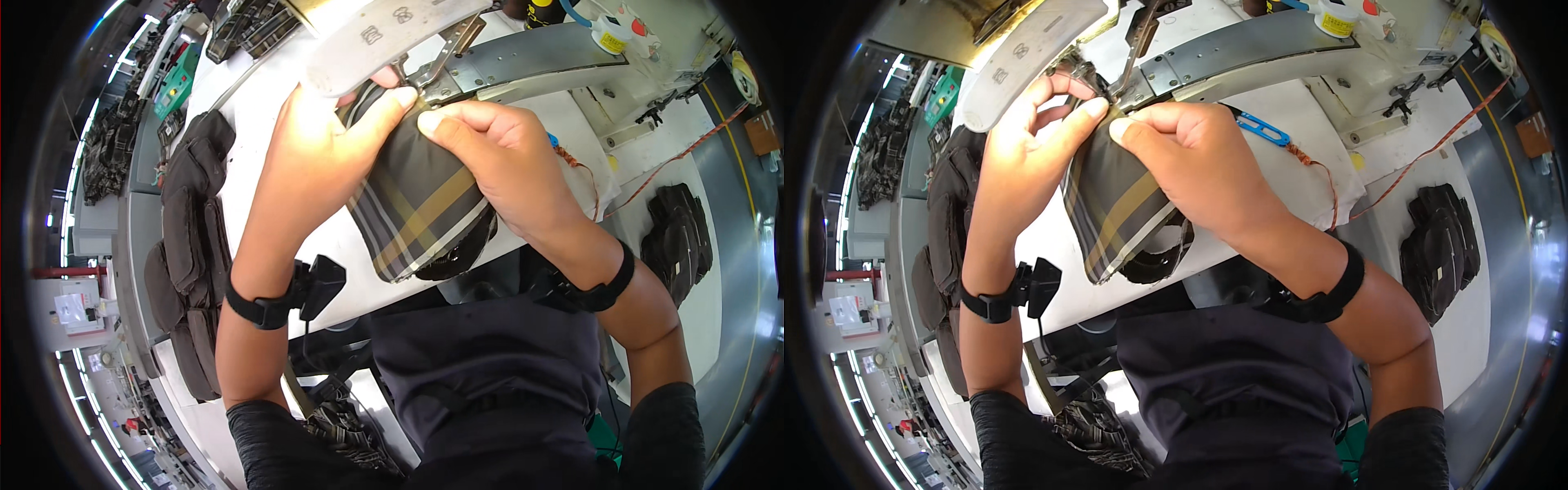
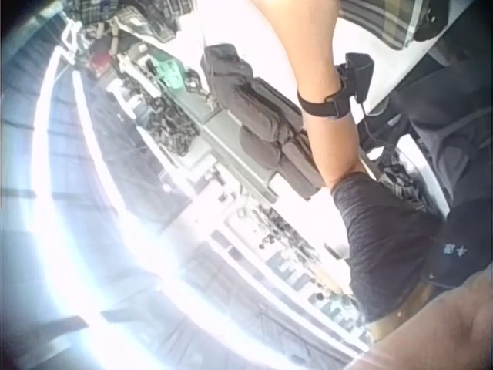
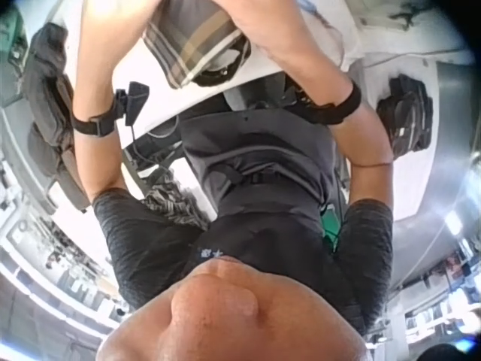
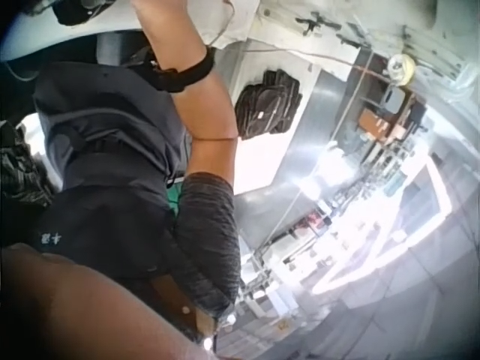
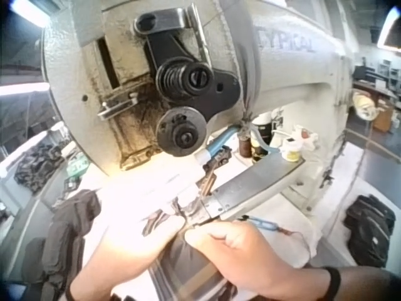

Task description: The recorder is sewing various components of a leather bag using an industrial sewing machine.

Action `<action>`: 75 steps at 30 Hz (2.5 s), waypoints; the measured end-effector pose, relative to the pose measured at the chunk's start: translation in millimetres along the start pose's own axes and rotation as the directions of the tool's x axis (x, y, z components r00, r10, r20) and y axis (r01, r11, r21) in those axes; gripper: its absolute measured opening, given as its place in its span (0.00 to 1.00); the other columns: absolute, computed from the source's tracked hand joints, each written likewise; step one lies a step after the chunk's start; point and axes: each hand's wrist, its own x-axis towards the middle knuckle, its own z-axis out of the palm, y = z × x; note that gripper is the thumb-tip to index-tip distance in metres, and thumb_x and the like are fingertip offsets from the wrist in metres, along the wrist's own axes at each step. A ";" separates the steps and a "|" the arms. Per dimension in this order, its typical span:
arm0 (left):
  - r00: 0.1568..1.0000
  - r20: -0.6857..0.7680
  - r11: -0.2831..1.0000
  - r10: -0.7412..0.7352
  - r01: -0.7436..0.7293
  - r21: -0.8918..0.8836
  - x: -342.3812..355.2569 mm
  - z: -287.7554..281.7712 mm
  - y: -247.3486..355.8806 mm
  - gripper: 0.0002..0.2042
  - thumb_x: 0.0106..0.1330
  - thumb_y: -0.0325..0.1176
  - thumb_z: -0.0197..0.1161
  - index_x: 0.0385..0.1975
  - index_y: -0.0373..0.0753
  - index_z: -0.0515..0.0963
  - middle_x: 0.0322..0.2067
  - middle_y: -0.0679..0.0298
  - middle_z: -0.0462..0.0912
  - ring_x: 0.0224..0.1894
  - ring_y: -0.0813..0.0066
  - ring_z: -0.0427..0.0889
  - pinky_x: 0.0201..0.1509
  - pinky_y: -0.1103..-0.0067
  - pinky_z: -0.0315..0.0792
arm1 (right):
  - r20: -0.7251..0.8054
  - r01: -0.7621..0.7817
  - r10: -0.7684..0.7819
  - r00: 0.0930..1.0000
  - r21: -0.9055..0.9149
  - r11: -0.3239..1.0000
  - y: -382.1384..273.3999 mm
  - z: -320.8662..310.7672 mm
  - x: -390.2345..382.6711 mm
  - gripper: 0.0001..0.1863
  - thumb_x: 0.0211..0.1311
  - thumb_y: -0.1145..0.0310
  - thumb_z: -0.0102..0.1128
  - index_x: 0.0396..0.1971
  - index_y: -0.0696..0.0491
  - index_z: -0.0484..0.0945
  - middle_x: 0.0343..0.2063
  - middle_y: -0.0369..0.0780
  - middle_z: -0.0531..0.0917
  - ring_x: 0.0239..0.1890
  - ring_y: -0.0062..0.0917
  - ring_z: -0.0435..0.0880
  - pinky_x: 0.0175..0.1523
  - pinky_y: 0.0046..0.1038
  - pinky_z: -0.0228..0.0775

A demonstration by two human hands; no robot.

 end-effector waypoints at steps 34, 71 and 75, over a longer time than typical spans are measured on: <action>0.930 -0.363 0.967 -0.058 0.143 0.211 -19.1 5.7 -61.7 0.14 0.70 0.35 0.72 0.47 0.32 0.81 0.47 0.62 0.88 0.50 0.73 0.86 0.46 0.75 0.79 | -0.179 0.126 -0.145 0.973 -0.114 0.986 5.4 23.5 -5.0 0.09 0.73 0.71 0.67 0.34 0.61 0.85 0.26 0.30 0.86 0.28 0.06 0.76 0.33 0.15 0.67; 0.797 -0.150 0.651 0.585 -0.351 0.673 -73.5 47.6 19.9 0.19 0.47 0.22 0.80 0.42 0.39 0.92 0.36 0.66 0.85 0.35 0.70 0.82 0.39 0.75 0.73 | -0.155 0.141 -0.128 0.980 0.075 0.987 13.0 13.4 -62.7 0.12 0.73 0.74 0.63 0.51 0.61 0.86 0.28 0.34 0.85 0.27 0.10 0.73 0.31 0.20 0.67; 0.755 -0.135 0.613 0.642 -0.400 0.682 -72.6 46.2 14.9 0.18 0.45 0.23 0.81 0.41 0.37 0.92 0.36 0.67 0.86 0.33 0.71 0.82 0.36 0.76 0.72 | -0.094 0.071 -0.059 0.994 0.130 0.989 10.9 10.1 -61.3 0.13 0.74 0.75 0.62 0.54 0.62 0.85 0.30 0.33 0.86 0.29 0.09 0.74 0.32 0.19 0.68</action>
